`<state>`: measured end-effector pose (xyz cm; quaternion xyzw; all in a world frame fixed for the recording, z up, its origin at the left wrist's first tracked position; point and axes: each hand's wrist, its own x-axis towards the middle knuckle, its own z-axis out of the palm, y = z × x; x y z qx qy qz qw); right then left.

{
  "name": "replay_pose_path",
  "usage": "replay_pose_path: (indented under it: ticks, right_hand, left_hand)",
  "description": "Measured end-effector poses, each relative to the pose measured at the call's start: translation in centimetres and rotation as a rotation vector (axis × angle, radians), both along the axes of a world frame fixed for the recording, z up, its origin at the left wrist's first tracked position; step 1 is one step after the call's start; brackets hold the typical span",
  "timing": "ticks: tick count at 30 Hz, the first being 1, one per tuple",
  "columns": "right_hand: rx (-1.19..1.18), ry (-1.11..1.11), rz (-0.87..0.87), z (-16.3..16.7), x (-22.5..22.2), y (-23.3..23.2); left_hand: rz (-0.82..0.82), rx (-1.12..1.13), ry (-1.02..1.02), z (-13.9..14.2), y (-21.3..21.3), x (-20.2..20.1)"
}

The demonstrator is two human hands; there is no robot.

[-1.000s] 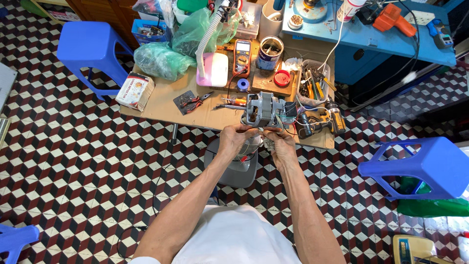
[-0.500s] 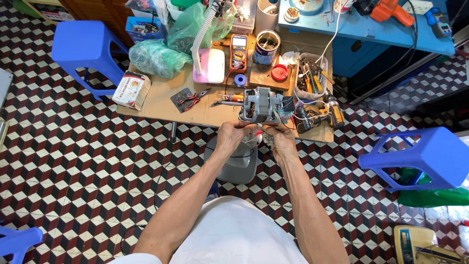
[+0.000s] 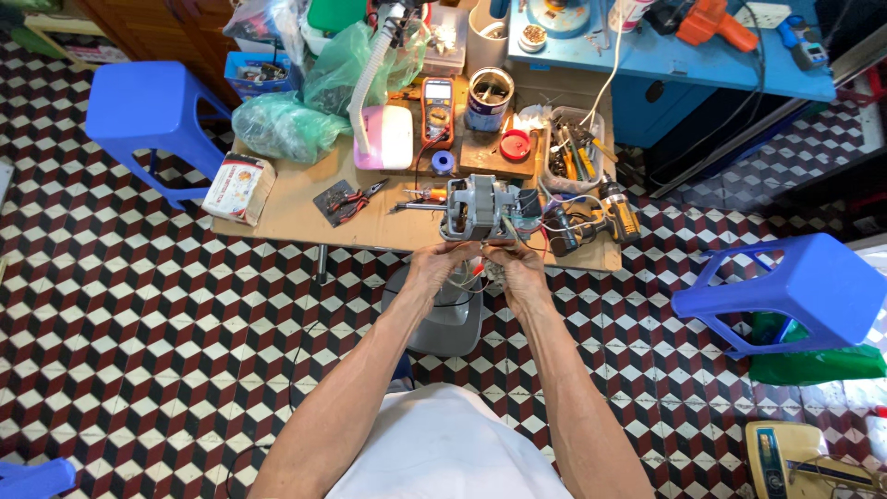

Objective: The person works on a disassembled fan motor, using a multimeter to test electrical continuity and then stripping and connecting wires. The person uses pliers and a wire stripper to prepare and join the wires on the motor assembly.

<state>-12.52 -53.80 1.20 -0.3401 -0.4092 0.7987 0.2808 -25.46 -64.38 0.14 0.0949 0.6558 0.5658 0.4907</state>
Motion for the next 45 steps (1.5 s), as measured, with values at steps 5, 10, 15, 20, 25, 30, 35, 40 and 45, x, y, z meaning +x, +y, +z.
replay_pose_path:
  ticks: [5,10,15,20,25,30,35,40,45]
  right_hand:
    - [0.003,-0.050,-0.017,0.1,0.2,0.0]
    - [-0.037,-0.051,-0.027,1.3,0.6,-0.3]
    - [0.220,-0.286,-0.129,2.9,1.9,-1.6]
    - [0.305,-0.289,-0.129,2.8,1.5,-2.1]
    - [0.248,-0.311,-0.084,1.8,0.3,-1.4]
    - [0.176,-0.231,-0.056,1.3,-0.2,-0.7]
    - [0.177,-0.202,-0.039,1.0,0.1,-0.7]
    - [0.126,-0.166,-0.047,0.8,0.2,-0.8]
    - [0.158,-0.160,-0.037,1.0,0.5,-0.9]
  left_hand:
    - [0.056,0.119,-0.107,0.1,0.7,0.6]
    - [0.104,0.140,-0.098,-0.3,0.7,0.9]
    - [0.135,0.105,-0.088,-0.3,0.9,1.2]
    - [0.134,0.120,-0.048,-0.2,0.7,0.9]
    - [0.110,0.116,-0.043,0.0,0.6,0.4]
    - [0.071,0.078,0.012,0.4,0.9,-0.2]
    - [0.051,0.080,-0.015,0.6,0.8,-0.7]
    - [0.059,0.098,-0.056,0.6,0.7,-0.6]
    - [0.076,0.129,-0.123,1.3,0.5,-0.3]
